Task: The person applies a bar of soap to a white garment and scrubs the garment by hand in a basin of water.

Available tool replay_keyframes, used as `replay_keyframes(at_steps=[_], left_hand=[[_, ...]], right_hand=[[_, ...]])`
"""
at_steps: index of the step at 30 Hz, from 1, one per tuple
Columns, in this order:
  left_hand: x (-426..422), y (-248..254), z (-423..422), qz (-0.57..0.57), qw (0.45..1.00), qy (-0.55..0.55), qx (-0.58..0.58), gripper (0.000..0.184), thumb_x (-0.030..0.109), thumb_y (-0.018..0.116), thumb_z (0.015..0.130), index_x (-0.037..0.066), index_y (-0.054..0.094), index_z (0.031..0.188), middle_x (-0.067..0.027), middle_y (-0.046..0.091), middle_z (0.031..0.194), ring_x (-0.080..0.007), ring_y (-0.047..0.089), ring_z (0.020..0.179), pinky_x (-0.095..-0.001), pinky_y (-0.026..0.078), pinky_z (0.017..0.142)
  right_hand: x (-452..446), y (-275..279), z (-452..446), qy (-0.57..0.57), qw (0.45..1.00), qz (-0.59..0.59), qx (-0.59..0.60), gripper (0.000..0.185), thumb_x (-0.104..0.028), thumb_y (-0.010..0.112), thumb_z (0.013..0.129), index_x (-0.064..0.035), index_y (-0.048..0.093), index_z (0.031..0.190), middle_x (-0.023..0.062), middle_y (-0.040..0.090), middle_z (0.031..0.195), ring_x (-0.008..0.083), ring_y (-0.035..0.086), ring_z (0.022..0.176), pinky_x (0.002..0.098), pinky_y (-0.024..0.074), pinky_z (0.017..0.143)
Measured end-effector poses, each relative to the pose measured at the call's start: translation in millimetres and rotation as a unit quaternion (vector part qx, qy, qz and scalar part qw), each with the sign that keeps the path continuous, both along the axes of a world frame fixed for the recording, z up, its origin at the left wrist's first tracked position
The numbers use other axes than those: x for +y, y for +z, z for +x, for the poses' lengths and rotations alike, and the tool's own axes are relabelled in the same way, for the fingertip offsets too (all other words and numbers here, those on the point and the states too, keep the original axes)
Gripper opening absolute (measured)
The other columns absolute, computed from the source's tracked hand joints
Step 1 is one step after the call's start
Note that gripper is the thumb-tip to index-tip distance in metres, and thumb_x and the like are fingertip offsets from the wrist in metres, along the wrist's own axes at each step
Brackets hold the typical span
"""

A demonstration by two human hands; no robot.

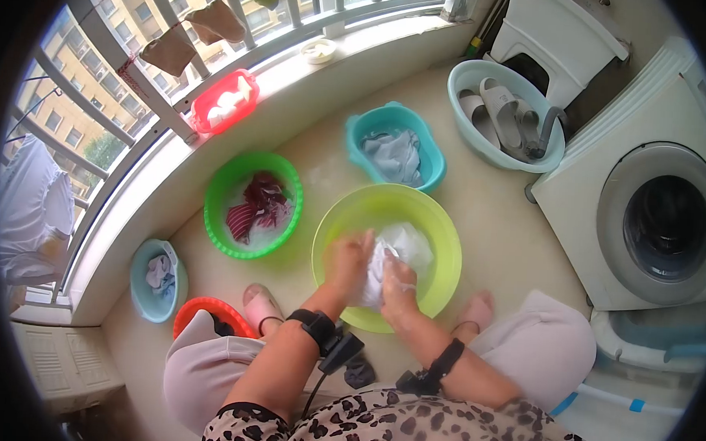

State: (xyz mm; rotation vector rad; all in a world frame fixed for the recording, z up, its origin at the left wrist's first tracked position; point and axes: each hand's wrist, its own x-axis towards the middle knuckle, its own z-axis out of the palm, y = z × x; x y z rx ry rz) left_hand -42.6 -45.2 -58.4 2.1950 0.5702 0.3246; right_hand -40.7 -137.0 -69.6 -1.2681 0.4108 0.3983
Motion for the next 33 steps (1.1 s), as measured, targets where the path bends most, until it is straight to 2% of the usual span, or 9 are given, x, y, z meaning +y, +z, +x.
replay_keyframes(at_steps=[1, 3, 6, 9, 10, 13, 17, 27, 33], left_hand=[[13, -22, -2, -0.141, 0.989, 0.035, 0.034, 0.041, 0.03, 0.059, 0.085, -0.002, 0.052, 0.06, -0.0138, 0.045, 0.048, -0.0255, 0.051, 0.047, -0.0409, 0.037, 0.047], [27, -68, 3, 0.015, 0.991, -0.033, -0.126, 0.048, 0.04, 0.055, 0.088, 0.0, 0.055, 0.061, -0.0074, 0.043, 0.045, -0.0176, 0.049, 0.047, -0.0373, 0.036, 0.045], [43, -3, 10, -0.431, 0.891, 0.058, 0.13, 0.053, 0.052, 0.05, 0.089, 0.001, 0.061, 0.075, -0.0056, 0.054, 0.057, -0.0159, 0.055, 0.057, -0.0344, 0.042, 0.049], [54, -13, 16, -0.51, 0.856, -0.037, 0.079, 0.063, 0.06, 0.045, 0.087, 0.0, 0.059, 0.1, -0.008, 0.061, 0.08, -0.016, 0.058, 0.072, -0.0309, 0.048, 0.06], [44, 13, 13, -0.496, 0.864, -0.064, 0.058, 0.067, 0.059, 0.046, 0.087, -0.001, 0.052, 0.116, -0.0115, 0.059, 0.1, -0.0177, 0.059, 0.082, -0.0296, 0.05, 0.069], [22, 57, 19, -0.426, 0.891, -0.144, 0.065, 0.065, 0.055, 0.048, 0.088, -0.001, 0.047, 0.122, -0.013, 0.057, 0.107, -0.0189, 0.057, 0.088, -0.0305, 0.049, 0.076], [23, 57, 18, -0.422, 0.893, -0.154, -0.035, 0.062, 0.038, 0.066, 0.082, 0.002, 0.043, 0.127, -0.012, 0.057, 0.11, -0.0217, 0.055, 0.098, -0.0326, 0.045, 0.085], [52, 20, -9, -0.182, 0.927, -0.225, 0.24, 0.037, 0.017, 0.074, 0.07, 0.003, 0.063, 0.102, -0.0039, 0.065, 0.09, -0.016, 0.058, 0.082, -0.0306, 0.045, 0.079], [82, -17, -14, -0.246, 0.944, -0.14, 0.169, 0.029, 0.014, 0.072, 0.068, 0.001, 0.064, 0.092, -0.0058, 0.062, 0.075, -0.0141, 0.057, 0.069, -0.0283, 0.046, 0.064]], right_hand=[[1, 7, 1, 0.104, 0.993, -0.05, -0.026, 0.031, -0.027, 0.057, 0.088, 0.0023, 0.062, 0.082, 0.0013, 0.058, 0.072, 0.0113, 0.051, 0.06, 0.028, 0.0429, 0.055], [-10, -3, 17, 0.072, 0.997, 0.021, -0.025, 0.038, -0.033, 0.058, 0.087, 0.0045, 0.063, 0.083, 0.0044, 0.061, 0.069, 0.0176, 0.052, 0.055, 0.0334, 0.0424, 0.054], [-46, -4, 64, 0.253, 0.888, -0.332, -0.193, 0.051, -0.042, 0.059, 0.085, 0.007, 0.059, 0.101, 0.0138, 0.064, 0.087, 0.0276, 0.059, 0.072, 0.0372, 0.0467, 0.067], [-47, -22, 70, 0.173, 0.849, -0.308, -0.393, 0.07, -0.051, 0.061, 0.081, 0.0059, 0.047, 0.12, 0.0215, 0.057, 0.112, 0.0349, 0.056, 0.1, 0.0399, 0.0447, 0.085], [-45, -3, 64, 0.238, 0.81, -0.319, -0.43, 0.084, -0.051, 0.064, 0.077, 0.0029, 0.033, 0.133, 0.0223, 0.044, 0.129, 0.0354, 0.044, 0.118, 0.0398, 0.0375, 0.098], [-35, 18, 51, 0.314, 0.825, -0.243, -0.402, 0.084, -0.049, 0.067, 0.076, 0.0012, 0.033, 0.133, 0.0193, 0.053, 0.119, 0.0309, 0.054, 0.107, 0.0368, 0.0437, 0.09], [-37, 28, 55, 0.36, 0.914, -0.08, -0.171, 0.037, -0.024, 0.061, 0.083, 0.001, 0.056, 0.11, 0.0043, 0.062, 0.093, 0.0114, 0.06, 0.08, 0.0271, 0.0488, 0.071], [-58, 116, 66, 0.07, 0.941, 0.29, -0.159, 0.018, -0.012, 0.052, 0.084, -0.0025, 0.058, 0.098, 0.0037, 0.058, 0.095, 0.0142, 0.055, 0.088, 0.0298, 0.0448, 0.08], [-76, 72, 95, -0.002, 0.987, 0.121, -0.108, 0.022, -0.017, 0.055, 0.082, -0.0013, 0.058, 0.097, 0.0066, 0.059, 0.1, 0.0202, 0.056, 0.094, 0.034, 0.0457, 0.082]])
